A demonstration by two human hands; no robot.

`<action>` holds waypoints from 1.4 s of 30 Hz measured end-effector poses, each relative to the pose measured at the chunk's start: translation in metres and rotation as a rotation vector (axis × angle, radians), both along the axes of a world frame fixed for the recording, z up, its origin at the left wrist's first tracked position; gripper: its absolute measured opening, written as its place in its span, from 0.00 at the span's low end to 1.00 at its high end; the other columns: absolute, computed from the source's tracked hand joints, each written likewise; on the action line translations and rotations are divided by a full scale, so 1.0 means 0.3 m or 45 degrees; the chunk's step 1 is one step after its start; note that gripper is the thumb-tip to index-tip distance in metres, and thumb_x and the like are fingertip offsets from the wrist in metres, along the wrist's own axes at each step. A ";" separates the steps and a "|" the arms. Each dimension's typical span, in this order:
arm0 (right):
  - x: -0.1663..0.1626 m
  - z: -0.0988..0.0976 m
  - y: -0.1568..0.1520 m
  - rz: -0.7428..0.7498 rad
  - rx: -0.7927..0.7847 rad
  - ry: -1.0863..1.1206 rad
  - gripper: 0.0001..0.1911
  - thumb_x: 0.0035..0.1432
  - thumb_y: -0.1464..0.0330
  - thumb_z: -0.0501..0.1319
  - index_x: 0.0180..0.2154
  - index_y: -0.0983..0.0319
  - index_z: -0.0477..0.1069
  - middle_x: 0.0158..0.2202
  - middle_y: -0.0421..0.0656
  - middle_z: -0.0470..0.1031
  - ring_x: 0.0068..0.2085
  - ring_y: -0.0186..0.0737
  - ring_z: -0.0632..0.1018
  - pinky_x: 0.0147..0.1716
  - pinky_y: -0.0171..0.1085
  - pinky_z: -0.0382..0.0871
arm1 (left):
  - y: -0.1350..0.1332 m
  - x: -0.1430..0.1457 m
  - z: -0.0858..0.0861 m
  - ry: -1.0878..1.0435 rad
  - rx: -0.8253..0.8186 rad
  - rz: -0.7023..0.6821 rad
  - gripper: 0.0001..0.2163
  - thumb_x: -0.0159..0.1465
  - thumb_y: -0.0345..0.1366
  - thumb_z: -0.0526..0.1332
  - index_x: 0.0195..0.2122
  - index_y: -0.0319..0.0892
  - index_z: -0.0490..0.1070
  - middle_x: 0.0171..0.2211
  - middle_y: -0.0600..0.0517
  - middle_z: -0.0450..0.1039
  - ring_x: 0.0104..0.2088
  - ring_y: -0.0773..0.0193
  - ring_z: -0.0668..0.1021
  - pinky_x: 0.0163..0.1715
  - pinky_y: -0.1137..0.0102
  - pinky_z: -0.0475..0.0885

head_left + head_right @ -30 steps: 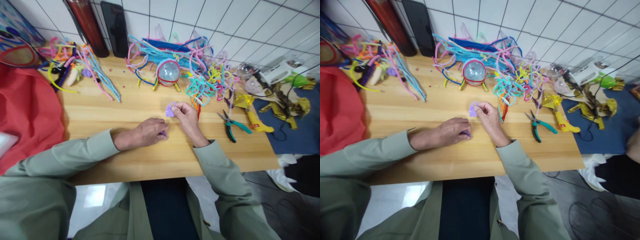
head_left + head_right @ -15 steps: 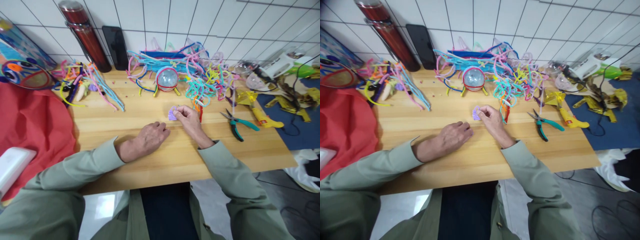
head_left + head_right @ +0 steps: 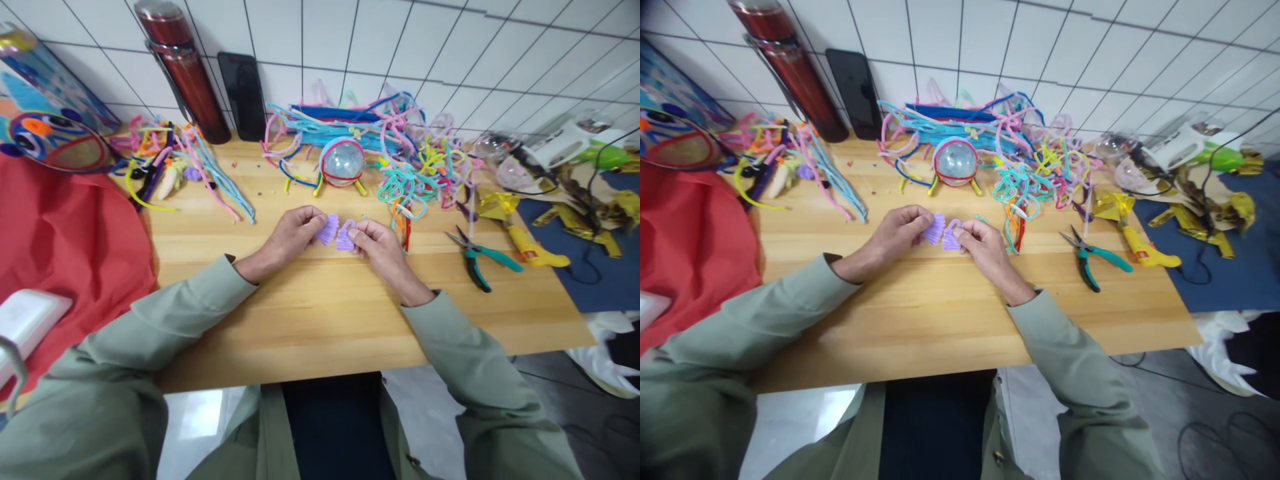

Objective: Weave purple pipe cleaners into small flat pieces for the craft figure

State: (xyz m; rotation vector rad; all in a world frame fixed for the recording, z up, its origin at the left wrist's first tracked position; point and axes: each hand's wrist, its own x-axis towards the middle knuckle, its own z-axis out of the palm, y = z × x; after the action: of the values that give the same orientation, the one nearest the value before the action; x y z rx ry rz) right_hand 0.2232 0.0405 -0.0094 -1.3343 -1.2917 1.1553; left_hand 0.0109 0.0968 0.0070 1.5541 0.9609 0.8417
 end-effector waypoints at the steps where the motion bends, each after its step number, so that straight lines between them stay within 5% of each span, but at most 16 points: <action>1: -0.006 0.002 -0.003 0.018 -0.006 0.003 0.20 0.59 0.49 0.70 0.32 0.59 0.74 0.24 0.36 0.72 0.25 0.33 0.68 0.26 0.36 0.59 | -0.003 0.003 -0.004 -0.043 -0.047 -0.012 0.12 0.69 0.40 0.61 0.29 0.41 0.70 0.21 0.57 0.69 0.21 0.70 0.68 0.24 0.74 0.64; 9: -0.011 -0.006 0.000 0.041 0.025 -0.019 0.19 0.59 0.50 0.70 0.32 0.58 0.74 0.24 0.35 0.70 0.25 0.32 0.66 0.27 0.35 0.61 | -0.016 0.013 -0.027 -0.181 -0.259 -0.207 0.09 0.67 0.41 0.66 0.38 0.41 0.73 0.24 0.54 0.76 0.23 0.67 0.78 0.26 0.73 0.74; 14: -0.020 0.003 -0.004 0.060 0.040 -0.052 0.19 0.60 0.50 0.69 0.32 0.58 0.74 0.24 0.34 0.69 0.25 0.32 0.66 0.29 0.36 0.64 | -0.020 0.012 -0.036 -0.172 -0.242 -0.194 0.14 0.65 0.46 0.70 0.40 0.41 0.74 0.31 0.54 0.78 0.27 0.68 0.78 0.28 0.73 0.75; 22: 0.001 0.004 0.003 0.039 0.064 -0.168 0.16 0.63 0.54 0.66 0.31 0.59 0.74 0.26 0.37 0.72 0.28 0.35 0.70 0.32 0.38 0.67 | -0.001 0.013 -0.047 -0.217 -0.115 0.001 0.14 0.61 0.46 0.72 0.33 0.41 0.76 0.28 0.54 0.75 0.27 0.69 0.72 0.29 0.72 0.69; 27: -0.006 -0.001 0.005 -0.119 0.412 -0.598 0.11 0.63 0.58 0.68 0.42 0.58 0.77 0.44 0.46 0.80 0.42 0.44 0.79 0.44 0.44 0.74 | -0.005 0.012 -0.029 -0.295 -0.171 0.064 0.15 0.59 0.47 0.75 0.35 0.41 0.78 0.32 0.52 0.79 0.29 0.67 0.75 0.30 0.72 0.72; 30: -0.028 0.012 0.002 -0.126 0.572 -0.703 0.09 0.65 0.60 0.67 0.44 0.57 0.77 0.45 0.46 0.81 0.45 0.46 0.79 0.47 0.46 0.74 | -0.017 0.013 -0.022 -0.324 -0.215 0.002 0.19 0.58 0.51 0.76 0.37 0.40 0.79 0.34 0.50 0.81 0.33 0.64 0.80 0.34 0.70 0.76; 36: -0.042 0.021 0.004 -0.069 0.302 -0.424 0.13 0.68 0.55 0.65 0.38 0.57 0.78 0.32 0.41 0.79 0.32 0.39 0.75 0.36 0.41 0.70 | -0.034 0.014 -0.003 -0.366 -0.262 -0.129 0.21 0.61 0.56 0.73 0.37 0.40 0.79 0.36 0.49 0.82 0.35 0.63 0.82 0.38 0.69 0.79; 42: -0.039 0.028 -0.005 -0.011 0.197 -0.235 0.15 0.64 0.53 0.68 0.36 0.58 0.77 0.30 0.39 0.78 0.32 0.38 0.74 0.35 0.39 0.68 | -0.035 0.007 0.021 -0.235 -0.104 -0.086 0.21 0.63 0.55 0.72 0.29 0.40 0.75 0.27 0.51 0.77 0.28 0.67 0.76 0.32 0.71 0.74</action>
State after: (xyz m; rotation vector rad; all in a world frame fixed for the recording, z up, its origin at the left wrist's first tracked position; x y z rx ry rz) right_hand 0.2117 0.0389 -0.0011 -1.3537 -1.4750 0.9234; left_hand 0.0130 0.0864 0.0134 1.4049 0.7957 0.8707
